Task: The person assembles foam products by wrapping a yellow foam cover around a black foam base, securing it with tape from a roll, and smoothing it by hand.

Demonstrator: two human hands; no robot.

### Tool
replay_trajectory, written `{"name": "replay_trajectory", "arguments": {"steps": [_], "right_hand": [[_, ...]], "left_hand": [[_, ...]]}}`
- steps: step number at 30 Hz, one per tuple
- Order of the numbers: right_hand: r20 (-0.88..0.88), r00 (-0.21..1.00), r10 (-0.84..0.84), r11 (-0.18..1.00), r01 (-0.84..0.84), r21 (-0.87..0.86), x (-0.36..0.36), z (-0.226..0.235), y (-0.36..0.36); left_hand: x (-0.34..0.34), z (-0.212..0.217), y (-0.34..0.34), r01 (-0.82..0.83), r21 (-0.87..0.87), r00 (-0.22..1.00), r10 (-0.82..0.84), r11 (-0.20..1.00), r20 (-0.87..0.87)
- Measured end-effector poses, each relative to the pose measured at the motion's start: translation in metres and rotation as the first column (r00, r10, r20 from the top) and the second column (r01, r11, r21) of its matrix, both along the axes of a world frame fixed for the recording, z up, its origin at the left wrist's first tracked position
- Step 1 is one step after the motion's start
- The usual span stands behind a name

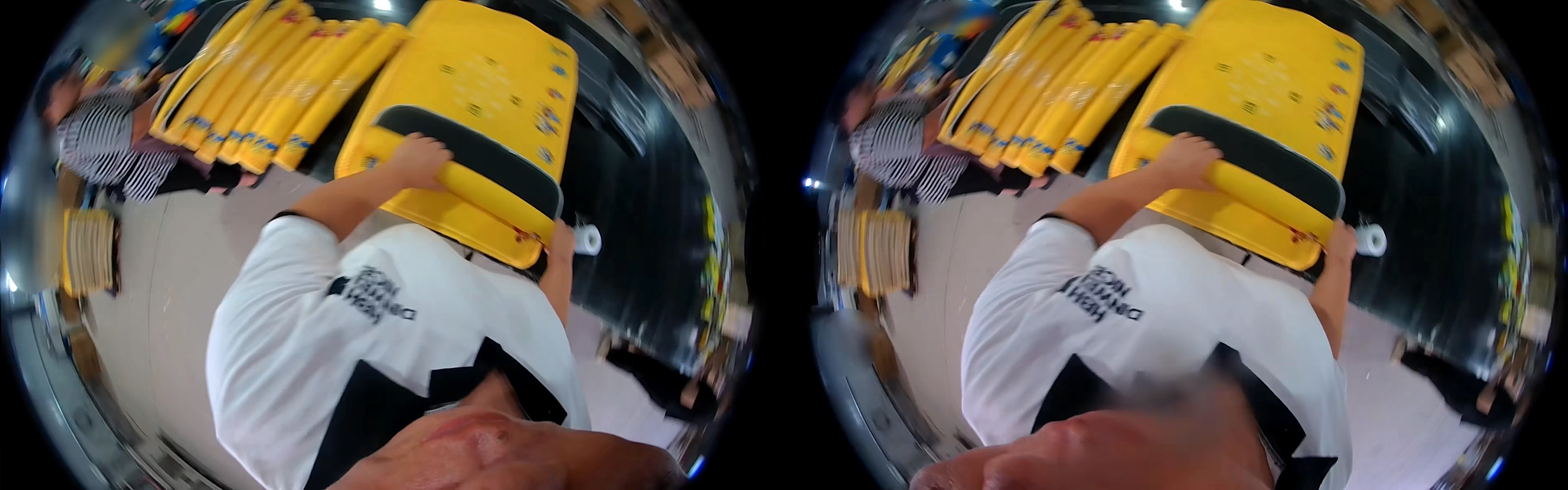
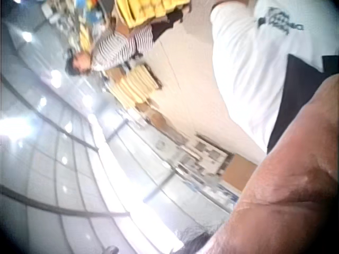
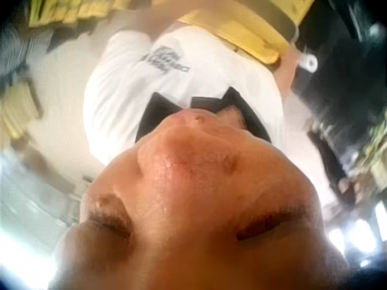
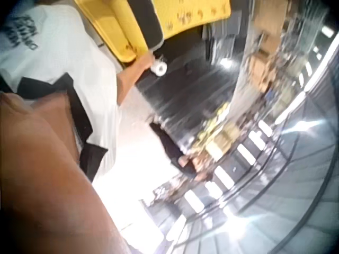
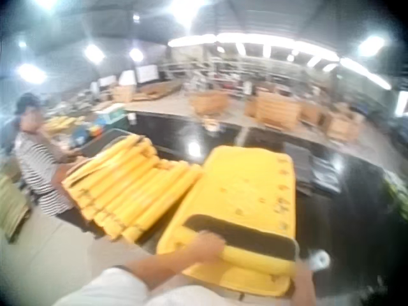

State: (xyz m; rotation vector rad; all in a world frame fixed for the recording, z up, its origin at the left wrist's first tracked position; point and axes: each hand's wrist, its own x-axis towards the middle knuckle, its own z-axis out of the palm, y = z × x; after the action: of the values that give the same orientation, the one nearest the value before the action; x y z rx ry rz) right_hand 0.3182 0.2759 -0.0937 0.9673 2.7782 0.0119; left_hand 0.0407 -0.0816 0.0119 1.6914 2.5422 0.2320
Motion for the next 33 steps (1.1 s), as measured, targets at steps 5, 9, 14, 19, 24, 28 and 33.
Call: {"name": "replay_trajectory", "arguments": {"steps": [5,9,14,19,24,28,33], "right_hand": [[-0.271,0.580,-0.768,0.582,0.457,-0.673,0.000,0.013,-0.026],[-0.425,0.676,-0.602,0.778,0.376,-0.504,-0.003,0.087,-0.059],[-0.702,0.640,-0.312,0.848,0.521,0.099,0.034,0.093,-0.037],[-0.471,0.660,-0.585,0.780,0.616,-0.105,0.038,0.084,-0.009],[-0.411,0.692,-0.593,0.793,0.590,-0.151,0.024,0.098,-0.012],[-0.501,0.676,-0.540,0.823,0.549,-0.147,0.034,0.058,0.021],[-0.570,0.139,-0.810,0.563,-0.086,-0.822,-0.018,0.082,-0.024]], "left_hand": [[0.016,0.007,-0.003,-0.055,0.017,0.998,0.055,0.998,0.009],[0.015,-0.001,-0.005,-0.069,0.053,0.997,0.068,0.996,0.027],[0.014,-0.006,-0.002,-0.066,0.107,0.997,0.069,0.992,-0.021],[0.013,-0.001,0.001,-0.072,0.048,0.997,0.072,0.996,0.009],[0.014,0.004,-0.002,-0.093,0.001,0.995,0.093,0.996,0.031],[0.013,0.005,0.003,-0.083,-0.013,0.996,0.084,0.996,0.041],[0.010,-0.001,-0.001,-0.076,0.047,0.996,0.074,0.996,0.044]]}}
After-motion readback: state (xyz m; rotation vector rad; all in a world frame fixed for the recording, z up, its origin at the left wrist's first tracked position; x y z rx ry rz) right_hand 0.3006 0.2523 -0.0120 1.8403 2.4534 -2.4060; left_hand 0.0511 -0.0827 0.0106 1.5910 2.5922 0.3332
